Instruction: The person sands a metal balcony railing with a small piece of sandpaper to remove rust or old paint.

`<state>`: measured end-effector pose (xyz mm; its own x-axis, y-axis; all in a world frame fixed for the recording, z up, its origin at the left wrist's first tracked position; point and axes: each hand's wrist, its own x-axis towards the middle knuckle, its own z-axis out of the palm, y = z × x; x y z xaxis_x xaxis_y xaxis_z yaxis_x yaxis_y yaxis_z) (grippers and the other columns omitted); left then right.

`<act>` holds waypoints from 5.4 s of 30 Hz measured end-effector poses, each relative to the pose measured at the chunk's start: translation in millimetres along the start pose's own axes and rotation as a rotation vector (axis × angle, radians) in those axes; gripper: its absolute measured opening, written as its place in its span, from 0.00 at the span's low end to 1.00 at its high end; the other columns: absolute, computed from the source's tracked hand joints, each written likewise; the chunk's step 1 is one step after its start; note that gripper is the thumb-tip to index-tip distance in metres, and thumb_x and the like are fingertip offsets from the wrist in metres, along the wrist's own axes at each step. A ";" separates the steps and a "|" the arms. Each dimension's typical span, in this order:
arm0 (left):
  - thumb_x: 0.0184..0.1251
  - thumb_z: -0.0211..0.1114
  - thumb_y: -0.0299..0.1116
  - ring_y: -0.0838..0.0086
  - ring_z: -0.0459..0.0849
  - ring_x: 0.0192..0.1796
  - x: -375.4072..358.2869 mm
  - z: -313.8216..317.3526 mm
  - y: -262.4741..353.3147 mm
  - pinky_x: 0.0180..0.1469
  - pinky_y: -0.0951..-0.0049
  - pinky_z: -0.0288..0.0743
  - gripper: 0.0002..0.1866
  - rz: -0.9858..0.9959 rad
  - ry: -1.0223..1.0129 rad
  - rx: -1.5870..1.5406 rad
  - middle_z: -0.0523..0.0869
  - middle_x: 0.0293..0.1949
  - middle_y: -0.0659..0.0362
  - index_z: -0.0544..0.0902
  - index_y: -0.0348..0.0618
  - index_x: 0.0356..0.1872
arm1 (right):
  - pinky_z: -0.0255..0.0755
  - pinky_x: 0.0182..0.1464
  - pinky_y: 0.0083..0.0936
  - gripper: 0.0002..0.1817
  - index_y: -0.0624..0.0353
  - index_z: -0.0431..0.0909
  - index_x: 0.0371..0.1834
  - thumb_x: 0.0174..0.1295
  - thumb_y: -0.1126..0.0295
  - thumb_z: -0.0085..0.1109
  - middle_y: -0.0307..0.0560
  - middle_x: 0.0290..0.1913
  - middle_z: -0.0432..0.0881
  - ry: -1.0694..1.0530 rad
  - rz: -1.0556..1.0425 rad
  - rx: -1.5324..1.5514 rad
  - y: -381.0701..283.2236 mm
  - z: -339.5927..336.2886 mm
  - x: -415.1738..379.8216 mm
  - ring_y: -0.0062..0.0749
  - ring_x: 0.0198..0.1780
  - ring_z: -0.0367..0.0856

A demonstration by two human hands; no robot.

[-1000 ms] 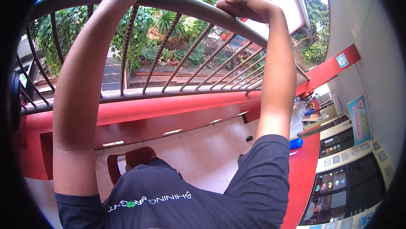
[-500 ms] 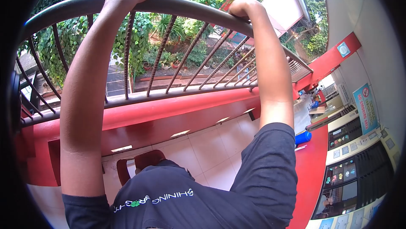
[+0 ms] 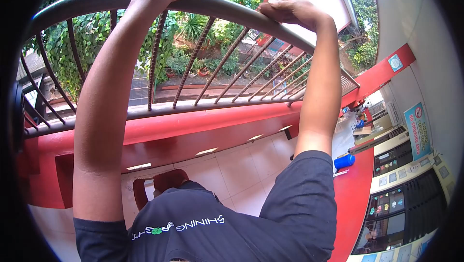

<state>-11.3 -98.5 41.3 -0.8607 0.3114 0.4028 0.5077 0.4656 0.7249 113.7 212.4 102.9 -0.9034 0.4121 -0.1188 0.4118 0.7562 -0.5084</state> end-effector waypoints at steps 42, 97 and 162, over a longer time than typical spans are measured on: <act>0.67 0.56 0.41 0.50 0.90 0.49 22.2 14.9 -17.1 0.57 0.51 0.81 0.20 0.296 0.047 0.378 0.91 0.47 0.44 0.90 0.42 0.49 | 0.64 0.79 0.43 0.19 0.72 0.78 0.66 0.81 0.72 0.45 0.65 0.73 0.74 1.635 -0.558 0.263 -4.4 235.9 27.9 0.53 0.78 0.69; 0.68 0.58 0.35 0.53 0.91 0.41 7.3 13.0 -12.2 0.48 0.55 0.84 0.16 0.089 0.073 0.115 0.91 0.36 0.42 0.91 0.35 0.35 | 0.47 0.83 0.50 0.20 0.61 0.82 0.66 0.80 0.70 0.44 0.56 0.65 0.84 1.398 -0.879 -0.188 -58.3 288.1 22.5 0.50 0.72 0.78; 0.77 0.50 0.45 0.44 0.90 0.46 32.6 33.8 -29.9 0.53 0.44 0.81 0.23 0.329 0.422 0.235 0.91 0.40 0.42 0.90 0.41 0.46 | 0.75 0.60 0.28 0.22 0.64 0.88 0.56 0.77 0.56 0.56 0.49 0.51 0.92 0.219 -0.123 -0.227 30.3 -24.7 -2.5 0.32 0.51 0.89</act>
<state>-53.2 -74.3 13.9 -0.5724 0.1367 0.8085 0.7047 0.5861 0.3998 131.4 246.9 108.9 -0.9109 0.3917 0.1297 0.3400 0.8906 -0.3019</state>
